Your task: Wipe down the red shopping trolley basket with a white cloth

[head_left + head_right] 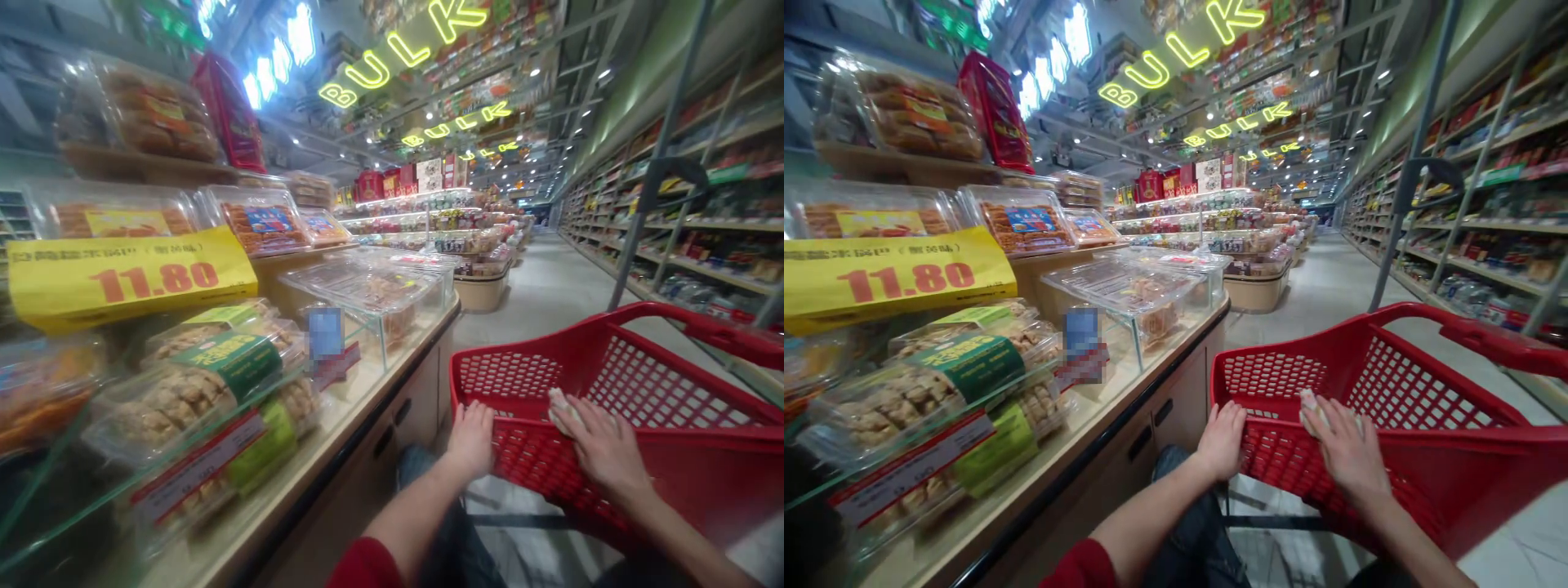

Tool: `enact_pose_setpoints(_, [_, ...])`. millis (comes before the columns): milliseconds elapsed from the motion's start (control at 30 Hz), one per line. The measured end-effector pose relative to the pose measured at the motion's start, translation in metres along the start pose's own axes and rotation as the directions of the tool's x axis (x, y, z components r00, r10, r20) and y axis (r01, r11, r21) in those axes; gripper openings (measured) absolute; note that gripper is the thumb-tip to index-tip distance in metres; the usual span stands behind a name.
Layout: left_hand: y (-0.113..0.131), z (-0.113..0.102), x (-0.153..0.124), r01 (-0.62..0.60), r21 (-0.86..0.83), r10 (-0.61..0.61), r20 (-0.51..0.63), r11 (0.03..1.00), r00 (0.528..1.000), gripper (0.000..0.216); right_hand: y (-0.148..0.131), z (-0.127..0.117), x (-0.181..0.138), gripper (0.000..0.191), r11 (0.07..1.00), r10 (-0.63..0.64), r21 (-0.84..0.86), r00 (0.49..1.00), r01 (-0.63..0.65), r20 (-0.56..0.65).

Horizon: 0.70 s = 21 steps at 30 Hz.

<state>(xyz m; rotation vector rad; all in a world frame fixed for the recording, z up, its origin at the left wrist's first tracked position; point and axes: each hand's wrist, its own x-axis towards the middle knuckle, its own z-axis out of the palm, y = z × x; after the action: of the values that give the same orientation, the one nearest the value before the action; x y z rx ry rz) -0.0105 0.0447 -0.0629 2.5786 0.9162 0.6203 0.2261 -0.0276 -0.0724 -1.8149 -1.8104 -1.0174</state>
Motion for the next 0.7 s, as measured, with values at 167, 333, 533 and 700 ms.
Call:
enact_pose_setpoints(167, [-0.007,0.0,0.017,-0.002,0.13,-0.006,0.066,0.991,0.998,0.073,0.006,-0.021,0.003,0.042,0.984,0.176,-0.044,0.98,-0.172,0.095])
enact_pose_setpoints(333, [-0.005,0.004,0.036,0.016,0.27,-0.033,0.057,0.963,0.998,0.067,-0.046,-0.008,0.027,0.045,0.992,0.082,0.08,0.977,-0.099,0.198])
enact_pose_setpoints(533, [-0.006,0.008,0.042,-0.014,0.359,0.002,0.034,0.933,0.999,0.059,0.04,-0.031,0.004,0.043,0.976,0.218,-0.067,0.953,-0.208,0.212])
enact_pose_setpoints(700, [-0.008,0.011,0.039,-0.032,0.38,0.031,0.009,0.924,0.999,0.059,0.118,-0.067,-0.017,0.04,0.898,0.383,-0.252,0.922,-0.361,0.045])
